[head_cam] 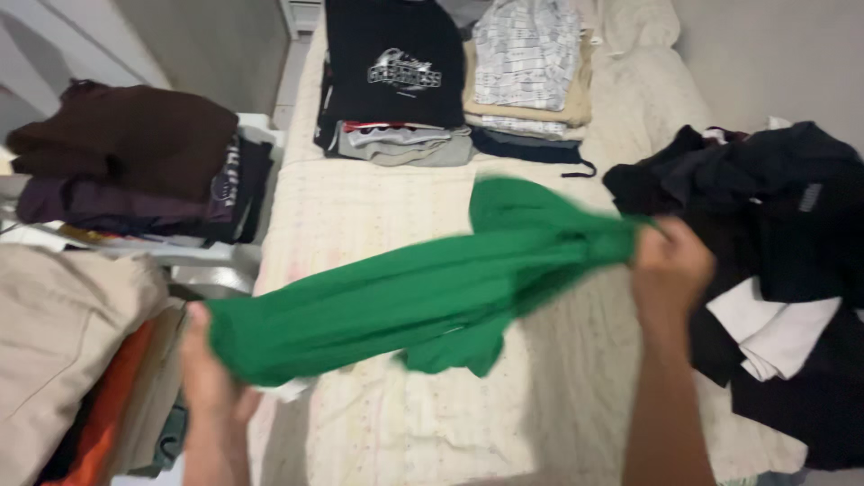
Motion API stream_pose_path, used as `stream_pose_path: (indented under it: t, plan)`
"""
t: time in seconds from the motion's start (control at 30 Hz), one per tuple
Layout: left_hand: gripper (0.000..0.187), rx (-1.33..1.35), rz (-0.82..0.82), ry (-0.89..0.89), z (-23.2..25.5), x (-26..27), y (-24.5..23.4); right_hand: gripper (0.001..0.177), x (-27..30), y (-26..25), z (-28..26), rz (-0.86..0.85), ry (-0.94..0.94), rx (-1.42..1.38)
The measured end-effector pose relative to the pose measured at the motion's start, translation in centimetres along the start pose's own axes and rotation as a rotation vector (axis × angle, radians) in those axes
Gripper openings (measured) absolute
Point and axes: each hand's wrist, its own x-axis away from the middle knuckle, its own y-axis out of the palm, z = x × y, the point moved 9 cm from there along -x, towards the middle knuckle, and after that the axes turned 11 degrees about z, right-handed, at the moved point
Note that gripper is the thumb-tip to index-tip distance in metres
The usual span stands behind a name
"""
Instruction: The person folds a variety of clothes, including pants and t-shirts, on a bed and stacks them neatly.
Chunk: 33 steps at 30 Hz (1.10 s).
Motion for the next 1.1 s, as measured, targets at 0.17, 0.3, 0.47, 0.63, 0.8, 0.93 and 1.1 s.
stream_pose_path:
  t: [0.17, 0.3, 0.47, 0.63, 0.8, 0.93, 1.1]
  plan:
    - [0.043, -0.884, 0.022, 0.297, 2.1, -2.0, -1.8, 0.047, 10.2, -8.0, 12.3, -0.555, 0.313, 0.670]
    - [0.035, -1.622, -0.140, 0.990, 1.5, 1.2, 3.1, 0.042, 14.9, -7.0, 9.6, -0.565, 0.338, 0.862]
    - [0.052, -1.766, -0.316, 0.659, -7.6, 2.8, 7.6, 0.045, 13.0, 5.5, -6.8, -0.340, -0.280, 0.301]
    - [0.022, -1.399, -0.494, 0.616, -10.4, 5.4, 10.1, 0.067, 15.4, 18.0, -14.2, -0.599, -0.609, -0.026]
    - [0.020, -0.923, -0.506, 0.200, -5.8, 7.6, 10.4, 0.052, 19.4, 23.9, -14.0, -1.173, -0.709, 0.014]
    - [0.030, -1.007, -0.544, 0.018, -2.4, 8.4, 9.5, 0.037, 10.2, 19.0, -13.5, -1.041, -0.284, 0.038]
    - [0.014, -1.361, -0.706, 0.362, -3.3, 5.9, 6.9, 0.031, 0.7, 5.0, -15.7, -0.528, -0.359, 0.449]
